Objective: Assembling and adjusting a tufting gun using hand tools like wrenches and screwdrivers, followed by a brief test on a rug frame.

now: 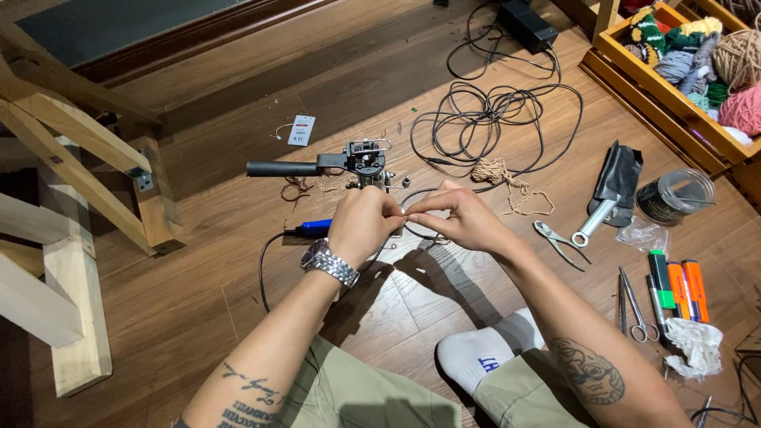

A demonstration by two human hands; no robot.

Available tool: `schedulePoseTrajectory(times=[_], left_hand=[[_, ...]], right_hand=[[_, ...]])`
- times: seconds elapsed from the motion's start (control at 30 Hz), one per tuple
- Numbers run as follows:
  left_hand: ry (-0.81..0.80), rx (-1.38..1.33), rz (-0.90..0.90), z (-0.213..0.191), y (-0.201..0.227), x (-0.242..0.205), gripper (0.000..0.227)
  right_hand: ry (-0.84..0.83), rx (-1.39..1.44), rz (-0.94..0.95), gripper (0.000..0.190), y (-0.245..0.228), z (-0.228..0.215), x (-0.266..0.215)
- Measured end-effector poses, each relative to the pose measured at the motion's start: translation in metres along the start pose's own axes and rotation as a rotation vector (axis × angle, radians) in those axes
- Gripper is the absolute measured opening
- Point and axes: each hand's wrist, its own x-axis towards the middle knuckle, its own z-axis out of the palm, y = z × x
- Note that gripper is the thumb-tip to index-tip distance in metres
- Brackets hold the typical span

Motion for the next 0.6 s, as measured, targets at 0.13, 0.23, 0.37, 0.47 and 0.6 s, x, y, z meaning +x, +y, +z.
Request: schedulePoseTrajectory(times=[0.13, 0.23, 0.37, 0.47, 0.6], left_hand=[[0.038, 0.108, 0.063, -0.001, 0.003, -0.002, 0.012], [0.082, 0.133, 0.102, 0.005, -0.005, 0.0, 0.014], [0.165, 0.078, 0.071, 0.006, -0.012, -0.004, 0.03], [0.184, 0.054, 0.055, -0.001, -0.012, -0.01, 0.028], [0.183, 0.033, 0.03, -0.005, -0.008, -0.013, 0.025]], right_hand=[[-0.035, -0.013, -0.048, 0.017, -0.005, 0.009, 0.001], [0.028, -0.024, -0.058, 0.016, 0.02, 0.023, 0.004], [0.292, 0.304, 0.089, 0.014, 0.052, 0.047, 0.005], [0.357, 0.456, 0.17, 0.015, 0.047, 0.055, 0.008], [0.388, 0.469, 0.215, 0.015, 0.05, 0.06, 0.008]])
